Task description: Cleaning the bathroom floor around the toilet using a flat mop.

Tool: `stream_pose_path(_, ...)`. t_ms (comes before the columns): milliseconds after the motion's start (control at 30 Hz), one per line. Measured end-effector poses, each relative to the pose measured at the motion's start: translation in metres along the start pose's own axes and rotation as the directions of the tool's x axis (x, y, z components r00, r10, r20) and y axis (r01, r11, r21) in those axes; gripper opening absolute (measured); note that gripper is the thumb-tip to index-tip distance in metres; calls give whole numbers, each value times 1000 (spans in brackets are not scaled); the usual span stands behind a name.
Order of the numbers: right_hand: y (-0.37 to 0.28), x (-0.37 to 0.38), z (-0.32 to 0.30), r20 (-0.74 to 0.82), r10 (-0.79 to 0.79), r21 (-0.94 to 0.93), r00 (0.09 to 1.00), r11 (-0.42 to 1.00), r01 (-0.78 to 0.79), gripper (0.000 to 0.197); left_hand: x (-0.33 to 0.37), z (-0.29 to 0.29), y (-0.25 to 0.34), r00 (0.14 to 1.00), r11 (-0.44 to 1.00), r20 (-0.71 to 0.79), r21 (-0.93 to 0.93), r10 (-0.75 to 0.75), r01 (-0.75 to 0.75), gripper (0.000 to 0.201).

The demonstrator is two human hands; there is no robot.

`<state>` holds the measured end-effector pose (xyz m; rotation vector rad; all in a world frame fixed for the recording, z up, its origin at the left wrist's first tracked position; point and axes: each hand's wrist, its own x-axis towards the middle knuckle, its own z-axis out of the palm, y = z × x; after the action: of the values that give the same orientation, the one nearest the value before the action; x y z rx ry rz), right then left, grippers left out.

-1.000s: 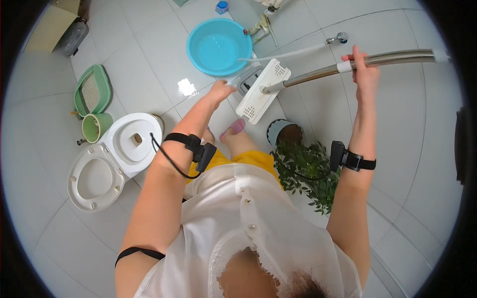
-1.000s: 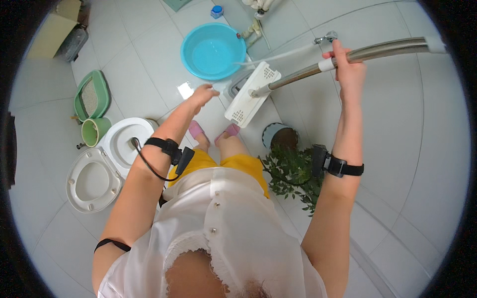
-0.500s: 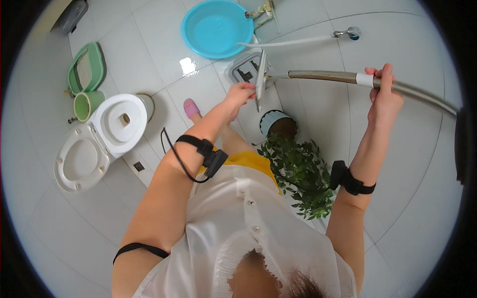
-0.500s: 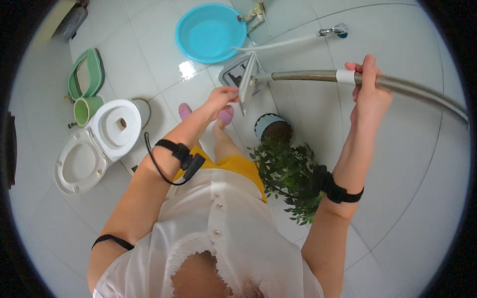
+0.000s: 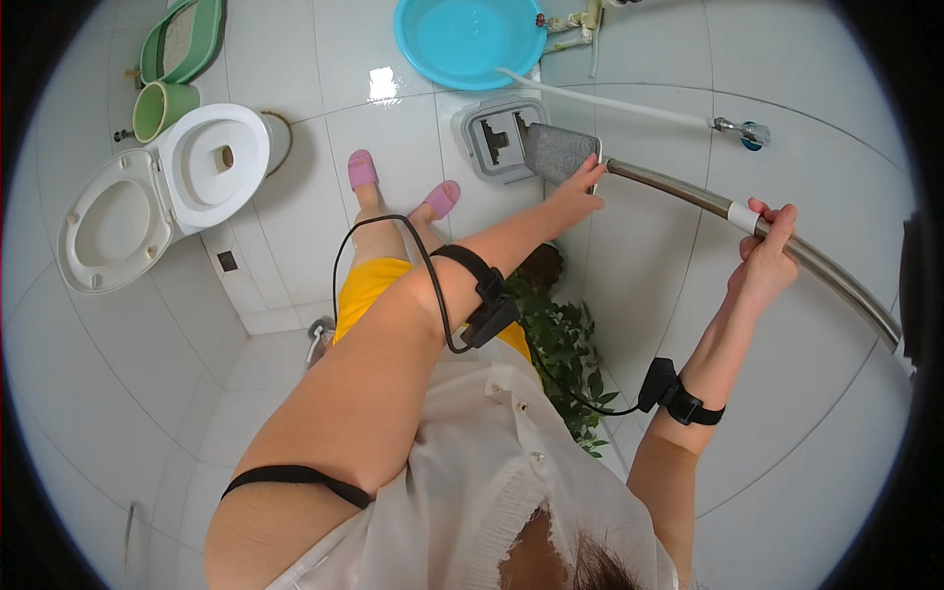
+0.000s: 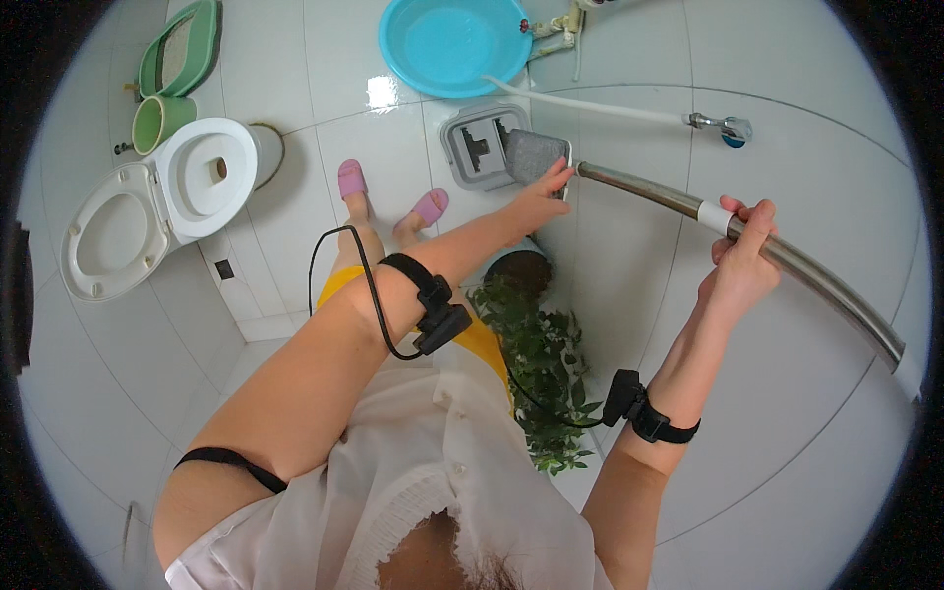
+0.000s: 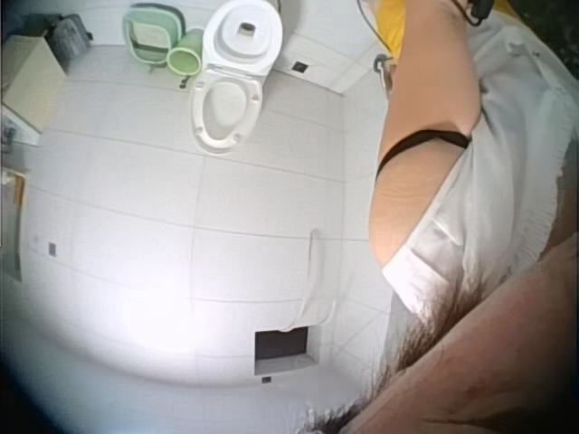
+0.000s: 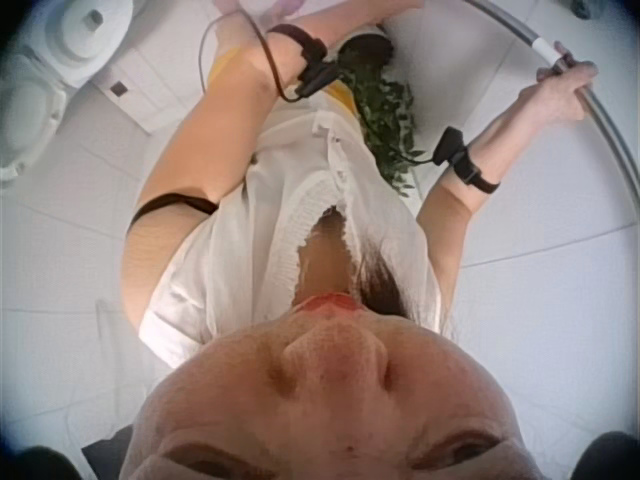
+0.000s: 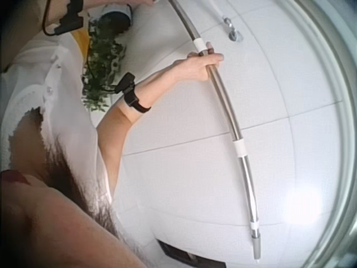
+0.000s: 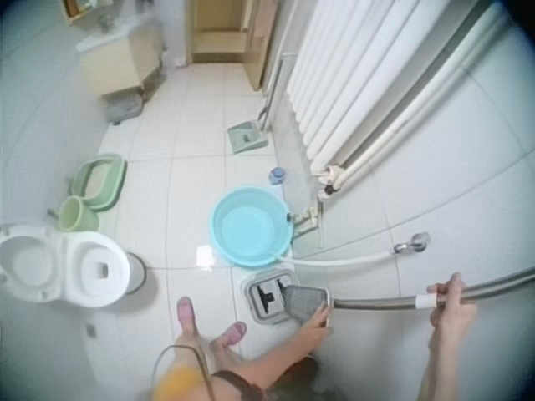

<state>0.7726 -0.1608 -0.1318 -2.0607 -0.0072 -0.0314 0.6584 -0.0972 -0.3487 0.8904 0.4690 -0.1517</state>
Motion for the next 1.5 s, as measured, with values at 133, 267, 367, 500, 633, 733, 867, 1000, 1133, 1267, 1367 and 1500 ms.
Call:
stream_pose_path(133,-10,-2,3,30,-66,0,997,998,66,30,-2,7,-4,997,997,-35,-8,73,-73,62)
stream_pose_path(267,-15,-2,7,69,-94,31,993,995,92,28,-3,6,-10,973,984,-155,-17,173,-178,57)
stream_pose_path(367,-13,-6,16,137,-74,50,988,996,67,28,-6,6,-15,930,974,-292,19,223,-227,54)
stream_pose_path(500,3,-13,30,171,-42,42,984,998,36,24,3,-5,-19,924,967,-284,71,255,-245,53)
stream_pose_path(633,16,-20,46,155,-60,10,986,998,59,21,5,-12,-15,962,996,-272,-82,0,-23,43)
stream_pose_path(733,75,-24,66,212,-84,-1,974,996,86,17,11,-17,-37,962,991,-255,-111,-99,72,38)
stream_pose_path(867,77,-15,72,263,-133,5,956,991,136,16,13,-40,-45,907,912,-233,133,-352,388,44)
stream_pose_path(1000,31,2,56,168,-44,-7,985,999,46,21,4,-49,-30,883,895,-386,240,-268,376,57)
stream_pose_path(1133,-21,13,28,-8,-44,-49,999,998,43,28,-1,-36,-1,943,934,-229,212,-240,289,68)
stream_pose_path(1267,-71,5,27,116,-114,48,987,993,109,31,-31,-34,72,921,952,-252,3,-295,306,70)
stream_pose_path(1367,-91,-7,56,223,-174,88,959,983,158,29,-33,-78,84,892,949,-360,50,-273,310,66)
stream_pose_path(1500,-114,-23,113,428,-240,233,871,961,150,23,-47,-128,128,768,966,-637,230,59,116,56)
